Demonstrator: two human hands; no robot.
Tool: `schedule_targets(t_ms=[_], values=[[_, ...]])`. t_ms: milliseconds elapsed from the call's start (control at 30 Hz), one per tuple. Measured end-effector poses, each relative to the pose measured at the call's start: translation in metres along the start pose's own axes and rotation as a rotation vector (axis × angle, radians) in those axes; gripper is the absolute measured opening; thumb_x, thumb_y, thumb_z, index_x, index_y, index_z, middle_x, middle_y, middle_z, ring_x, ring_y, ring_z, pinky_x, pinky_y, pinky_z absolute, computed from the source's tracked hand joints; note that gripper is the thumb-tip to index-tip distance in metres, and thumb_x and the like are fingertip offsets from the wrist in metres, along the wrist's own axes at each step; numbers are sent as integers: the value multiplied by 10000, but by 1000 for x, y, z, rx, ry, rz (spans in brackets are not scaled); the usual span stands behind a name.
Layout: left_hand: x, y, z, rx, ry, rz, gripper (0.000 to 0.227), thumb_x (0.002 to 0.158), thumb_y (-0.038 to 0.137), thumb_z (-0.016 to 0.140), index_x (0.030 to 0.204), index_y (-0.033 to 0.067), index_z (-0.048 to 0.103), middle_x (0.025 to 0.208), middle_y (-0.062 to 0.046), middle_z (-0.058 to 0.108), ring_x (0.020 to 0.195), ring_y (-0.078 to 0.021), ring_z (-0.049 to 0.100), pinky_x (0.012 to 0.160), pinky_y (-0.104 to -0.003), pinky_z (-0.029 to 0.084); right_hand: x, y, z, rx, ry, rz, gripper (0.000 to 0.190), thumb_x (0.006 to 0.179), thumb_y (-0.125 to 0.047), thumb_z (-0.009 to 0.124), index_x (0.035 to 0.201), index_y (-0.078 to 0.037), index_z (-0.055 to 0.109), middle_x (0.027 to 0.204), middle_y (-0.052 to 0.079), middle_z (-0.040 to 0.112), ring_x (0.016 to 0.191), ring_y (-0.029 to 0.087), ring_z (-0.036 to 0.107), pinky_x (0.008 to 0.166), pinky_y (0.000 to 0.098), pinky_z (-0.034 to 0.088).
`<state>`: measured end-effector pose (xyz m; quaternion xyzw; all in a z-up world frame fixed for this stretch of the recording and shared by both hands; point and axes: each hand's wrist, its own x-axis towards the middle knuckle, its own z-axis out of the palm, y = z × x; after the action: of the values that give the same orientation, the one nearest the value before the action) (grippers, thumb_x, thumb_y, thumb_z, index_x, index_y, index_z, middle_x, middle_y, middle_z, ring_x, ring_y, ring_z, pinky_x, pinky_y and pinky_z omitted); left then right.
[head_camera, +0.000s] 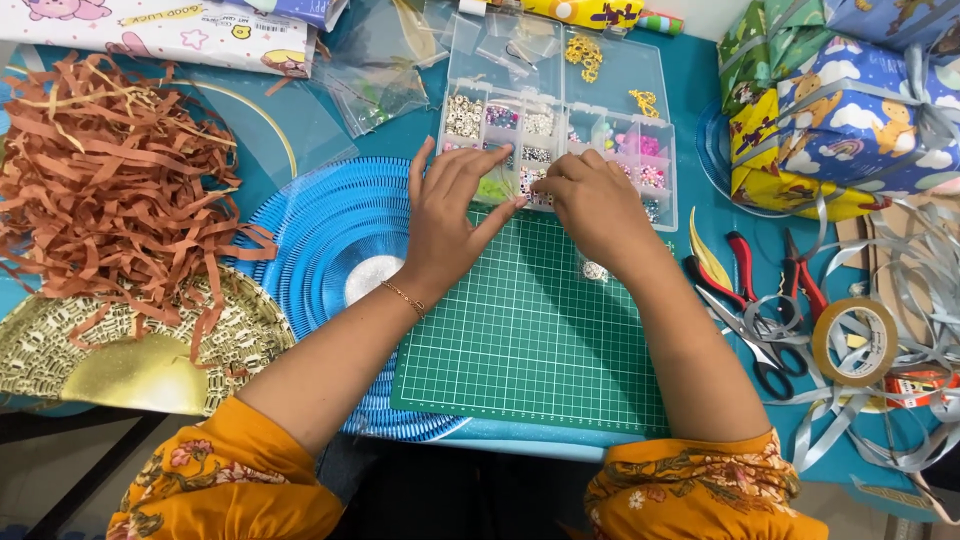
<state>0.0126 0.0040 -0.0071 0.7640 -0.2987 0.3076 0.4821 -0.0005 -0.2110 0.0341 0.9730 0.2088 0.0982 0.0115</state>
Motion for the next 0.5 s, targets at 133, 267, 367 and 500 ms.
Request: schedule_targets(t_ms=[133, 267, 367, 500], values=[[-1, 1, 1, -16, -34, -14, 526, 899, 230, 874, 1359, 126, 642, 1201, -59, 715, 1218, -253, 622, 1221, -617, 174, 1, -2, 0, 41, -13, -3, 227, 961, -46, 635, 1121, -102, 786, 1157, 71, 723, 1040, 236, 603, 843, 347, 473], [0, 4, 1, -25, -70, -9, 490, 923, 220, 842, 1360, 127, 638, 1224, -49, 718, 1240, -245, 613, 1222, -623, 165, 3, -2, 3, 8, -9, -4, 241, 967, -69, 611, 1154, -93, 760, 1179, 68, 703, 1056, 236, 593, 842, 354, 481], [1, 7, 1, -44, -75, -34, 518, 914, 250, 852, 1368, 128, 634, 1229, -71, 717, 1252, -265, 610, 1228, -640, 150, 4, 1, 2, 16, -37, -23, 206, 990, -103, 626, 1146, -93, 760, 1184, 77, 703, 1053, 228, 613, 854, 333, 493], [2, 9, 0, -61, -80, -35, 420, 908, 253, 851, 1280, 147, 687, 1152, -39, 722, 1219, -252, 610, 1227, -633, 144, 7, 3, -2, 128, -68, 11, 183, 988, -98, 627, 1116, -51, 748, 1164, 109, 691, 1048, 264, 617, 855, 362, 512]])
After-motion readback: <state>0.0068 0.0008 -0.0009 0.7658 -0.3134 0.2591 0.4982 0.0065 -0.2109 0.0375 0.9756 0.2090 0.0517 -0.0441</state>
